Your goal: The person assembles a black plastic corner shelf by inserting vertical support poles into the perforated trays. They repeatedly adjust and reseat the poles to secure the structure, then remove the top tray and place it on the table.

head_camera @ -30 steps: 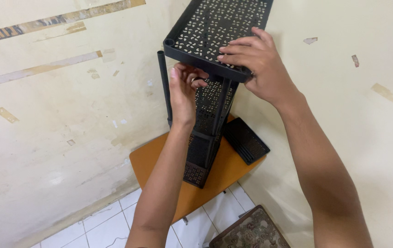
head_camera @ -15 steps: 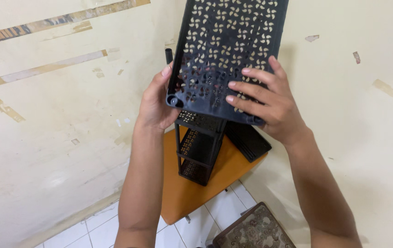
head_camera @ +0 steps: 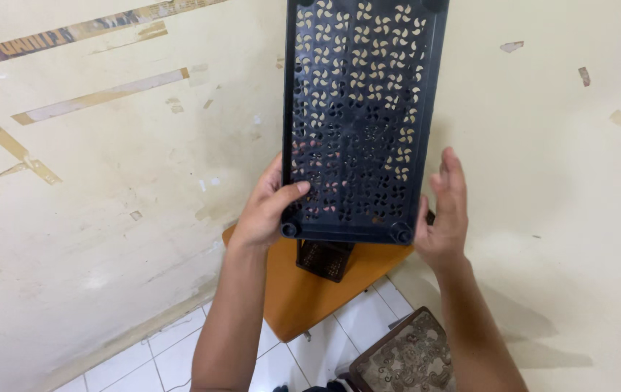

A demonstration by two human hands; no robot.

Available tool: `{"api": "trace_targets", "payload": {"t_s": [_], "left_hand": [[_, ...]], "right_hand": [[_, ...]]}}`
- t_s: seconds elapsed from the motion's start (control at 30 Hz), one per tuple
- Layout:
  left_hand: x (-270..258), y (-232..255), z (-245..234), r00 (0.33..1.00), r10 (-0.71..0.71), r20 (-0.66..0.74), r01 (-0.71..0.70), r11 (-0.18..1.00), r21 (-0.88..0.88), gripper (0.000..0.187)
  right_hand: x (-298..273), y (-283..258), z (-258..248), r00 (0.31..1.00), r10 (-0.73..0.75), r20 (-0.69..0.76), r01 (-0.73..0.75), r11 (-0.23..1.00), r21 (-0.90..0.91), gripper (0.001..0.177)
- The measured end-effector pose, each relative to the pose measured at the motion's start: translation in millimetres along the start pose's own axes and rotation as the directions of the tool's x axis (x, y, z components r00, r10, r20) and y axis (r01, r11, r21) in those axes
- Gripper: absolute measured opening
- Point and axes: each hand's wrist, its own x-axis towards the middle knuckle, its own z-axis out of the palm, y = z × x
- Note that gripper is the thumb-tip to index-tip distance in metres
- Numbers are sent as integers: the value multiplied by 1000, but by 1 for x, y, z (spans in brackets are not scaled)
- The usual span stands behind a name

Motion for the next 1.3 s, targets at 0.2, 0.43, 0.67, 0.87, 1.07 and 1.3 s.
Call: {"api": "trace_targets", "payload": {"t_s": [0.2, 0.43, 0.67, 0.87, 1.07, 1.3], "left_hand": [[-26, -23, 2, 1000, -15, 26, 15, 1000, -11, 65], [-37, -73, 10, 995, -53, 85, 52, 999, 18, 65], [-55, -129, 27, 978, -149, 147, 157, 987, -41, 63], [-59, -187, 37, 948, -258, 184, 294, 934, -204, 54], [-46, -223, 54, 920, -286, 266, 362, 882, -302, 53], [-21, -269, 88, 911, -360, 200, 409, 847, -340, 53]], "right_hand": [[-81, -36, 16, 805, 592, 34, -237, 268, 934, 90], [-142, -85, 39, 756, 638, 147, -309, 150, 939, 89], [-177, -102, 35, 585, 810, 38, -305, 177, 936, 61], [-198, -111, 7, 360, 932, -48, -265, 152, 952, 57], [-220, -108, -28, 217, 967, -136, -249, 189, 950, 62], [-254, -72, -84, 150, 976, -155, -307, 195, 931, 60]]}}
